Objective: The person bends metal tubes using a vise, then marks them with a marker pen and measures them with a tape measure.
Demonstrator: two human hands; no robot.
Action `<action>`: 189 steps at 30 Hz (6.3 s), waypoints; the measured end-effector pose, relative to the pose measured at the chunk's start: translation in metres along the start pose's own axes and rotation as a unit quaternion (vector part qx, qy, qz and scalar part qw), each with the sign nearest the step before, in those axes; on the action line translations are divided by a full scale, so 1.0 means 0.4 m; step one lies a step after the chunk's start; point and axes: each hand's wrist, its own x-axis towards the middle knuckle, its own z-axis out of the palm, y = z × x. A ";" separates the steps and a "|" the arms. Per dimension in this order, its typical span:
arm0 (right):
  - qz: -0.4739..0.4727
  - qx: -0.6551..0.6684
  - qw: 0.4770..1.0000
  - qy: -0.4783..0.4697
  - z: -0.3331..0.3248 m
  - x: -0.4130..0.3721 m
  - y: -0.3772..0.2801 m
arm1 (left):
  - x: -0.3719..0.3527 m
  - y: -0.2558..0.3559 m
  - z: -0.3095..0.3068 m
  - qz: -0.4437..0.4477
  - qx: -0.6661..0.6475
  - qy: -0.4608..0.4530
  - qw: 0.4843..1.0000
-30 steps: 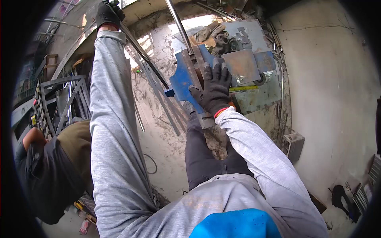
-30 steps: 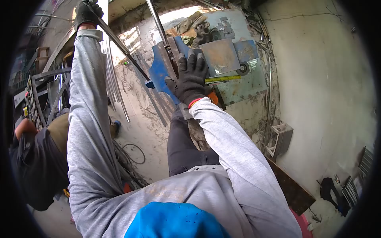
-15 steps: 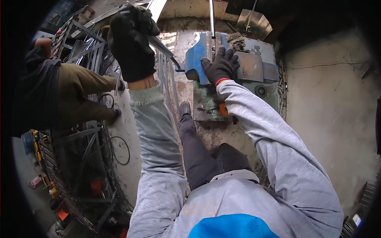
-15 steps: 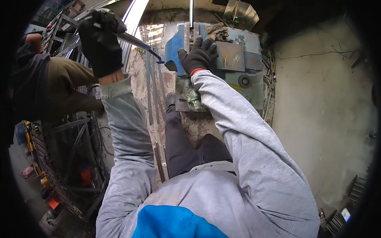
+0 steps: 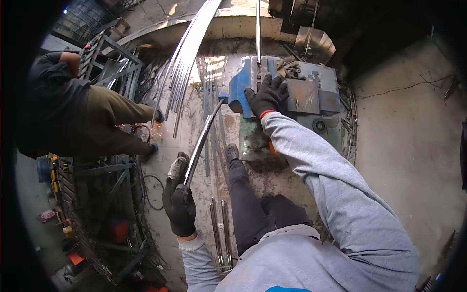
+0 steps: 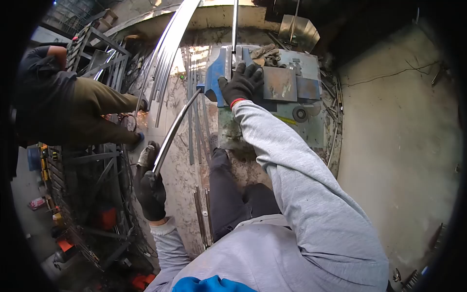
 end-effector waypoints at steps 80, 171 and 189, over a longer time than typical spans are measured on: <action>-0.076 0.037 0.995 0.055 0.069 0.021 0.033 | -0.274 -1.103 0.105 -0.265 0.361 0.062 0.892; 0.440 0.856 0.263 -0.062 0.490 -0.064 -0.304 | 1.602 -0.476 0.569 -0.348 -0.095 -0.211 0.909; 0.036 -0.022 0.999 -0.024 -0.010 0.024 0.001 | 1.754 -0.562 0.583 -0.344 -0.185 -0.179 0.903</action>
